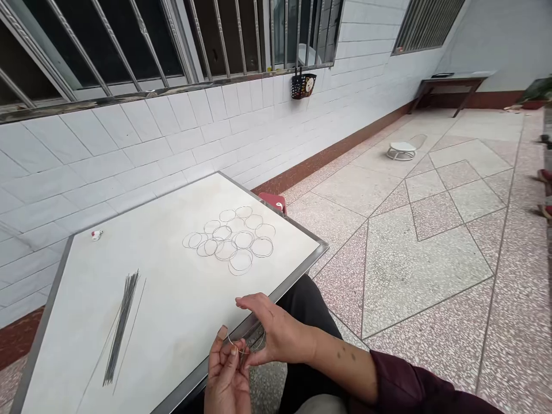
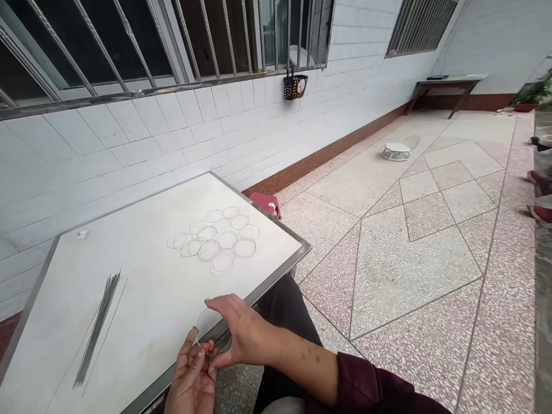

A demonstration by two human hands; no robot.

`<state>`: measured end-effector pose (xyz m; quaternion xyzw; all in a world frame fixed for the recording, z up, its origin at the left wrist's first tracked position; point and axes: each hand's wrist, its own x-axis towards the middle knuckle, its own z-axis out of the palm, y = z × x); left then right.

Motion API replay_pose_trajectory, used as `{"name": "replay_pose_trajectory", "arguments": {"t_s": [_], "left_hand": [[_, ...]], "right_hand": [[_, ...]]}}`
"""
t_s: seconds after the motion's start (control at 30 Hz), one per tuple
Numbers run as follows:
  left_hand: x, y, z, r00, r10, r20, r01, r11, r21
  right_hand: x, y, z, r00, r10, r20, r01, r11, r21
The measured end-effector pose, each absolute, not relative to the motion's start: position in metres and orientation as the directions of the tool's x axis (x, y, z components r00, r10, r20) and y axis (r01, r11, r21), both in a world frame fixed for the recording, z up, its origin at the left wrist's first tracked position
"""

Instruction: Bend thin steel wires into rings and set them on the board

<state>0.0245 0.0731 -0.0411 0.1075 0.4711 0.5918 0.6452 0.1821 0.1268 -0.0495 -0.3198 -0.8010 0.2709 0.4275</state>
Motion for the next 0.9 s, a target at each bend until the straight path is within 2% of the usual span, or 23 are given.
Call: {"name": "replay_pose_trajectory", "arguments": {"t_s": [0.17,0.4,0.6,0.7,0.8,0.9], "left_hand": [[0.034,0.09,-0.046,-0.12,0.868,-0.481,-0.629,0.309,0.714],[0.048,0.109,-0.045,-0.022,0.905,-0.424,-0.653,0.308,0.692],[0.049,0.116,-0.052,0.01,0.894,-0.448,-0.644,0.349,0.681],[0.046,0.117,-0.053,-0.002,0.891,-0.455,-0.629,0.352,0.693],[0.037,0.118,-0.053,-0.045,0.883,-0.467,-0.608,0.347,0.715],[0.022,0.121,-0.056,-0.115,0.861,-0.495,-0.585,0.345,0.734]], "right_hand": [[0.189,0.138,-0.06,-0.376,0.754,0.539,0.365,0.655,-0.661],[0.203,0.153,-0.073,-0.236,0.811,0.535,0.435,0.58,-0.688],[0.205,0.154,-0.078,-0.234,0.83,0.506,0.448,0.554,-0.702],[0.207,0.16,-0.081,-0.194,0.844,0.501,0.513,0.522,-0.681],[0.213,0.174,-0.084,-0.096,0.872,0.48,0.643,0.422,-0.639],[0.219,0.192,-0.089,0.038,0.906,0.422,0.773,0.241,-0.587]]}}
